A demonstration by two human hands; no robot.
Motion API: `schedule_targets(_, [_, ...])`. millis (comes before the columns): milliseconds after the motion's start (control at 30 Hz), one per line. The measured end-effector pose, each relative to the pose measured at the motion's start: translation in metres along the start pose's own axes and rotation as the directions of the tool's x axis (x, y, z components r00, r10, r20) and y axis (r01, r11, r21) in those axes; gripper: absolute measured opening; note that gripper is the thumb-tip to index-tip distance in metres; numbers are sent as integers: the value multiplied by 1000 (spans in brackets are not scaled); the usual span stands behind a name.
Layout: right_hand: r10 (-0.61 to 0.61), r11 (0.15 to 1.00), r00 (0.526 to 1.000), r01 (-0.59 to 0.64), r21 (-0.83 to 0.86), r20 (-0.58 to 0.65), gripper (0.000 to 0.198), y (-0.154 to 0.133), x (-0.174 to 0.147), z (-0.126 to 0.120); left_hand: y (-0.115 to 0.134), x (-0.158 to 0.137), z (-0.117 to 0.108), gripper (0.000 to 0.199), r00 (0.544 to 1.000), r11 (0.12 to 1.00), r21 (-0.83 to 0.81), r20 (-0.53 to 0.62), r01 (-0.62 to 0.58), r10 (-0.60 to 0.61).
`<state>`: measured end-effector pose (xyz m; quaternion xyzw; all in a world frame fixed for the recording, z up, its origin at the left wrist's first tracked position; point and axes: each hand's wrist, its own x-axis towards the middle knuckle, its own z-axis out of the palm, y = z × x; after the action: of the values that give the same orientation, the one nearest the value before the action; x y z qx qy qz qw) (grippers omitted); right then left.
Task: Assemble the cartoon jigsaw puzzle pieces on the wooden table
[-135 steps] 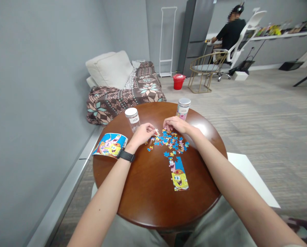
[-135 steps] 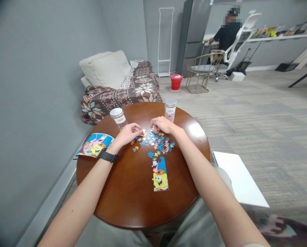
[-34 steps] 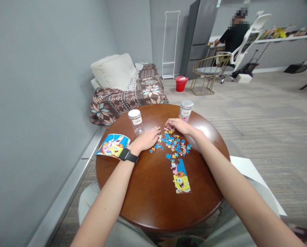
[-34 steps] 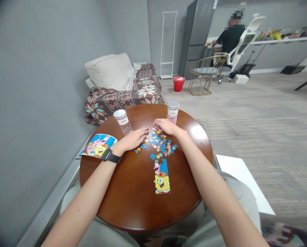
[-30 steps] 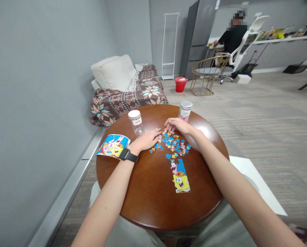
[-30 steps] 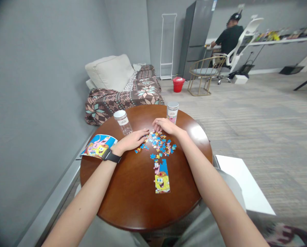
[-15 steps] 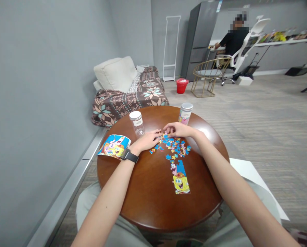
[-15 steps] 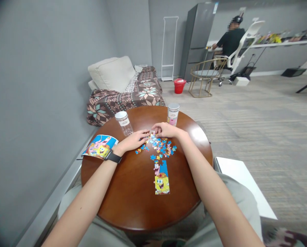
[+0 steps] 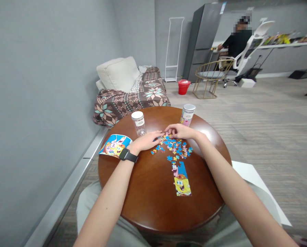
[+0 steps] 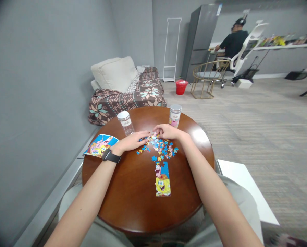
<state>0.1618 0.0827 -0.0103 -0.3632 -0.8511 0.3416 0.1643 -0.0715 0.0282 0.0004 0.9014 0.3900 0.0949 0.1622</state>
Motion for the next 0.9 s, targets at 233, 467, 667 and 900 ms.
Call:
schedule_targets(233, [5,995,1000,-5,-100,-5,28,-5,-2,-1,20,1,0,71,997,999,27,-61,-36,37])
schedule_targets(467, [36,979,987,-67,-190,-158,25,-8,0,-5,70,15,25,32,903,907,36,-88,-420,421])
schedule_targets(667, [83,963,976,-131,-236,-203,26,-7,1,-6,86,15,39,36,876,871,92,71,-483,478])
schedule_targets(900, [76,966,977,-122,-230,-201,26,-7,1,-1,76,19,36,30,874,865,133,35,-484,484])
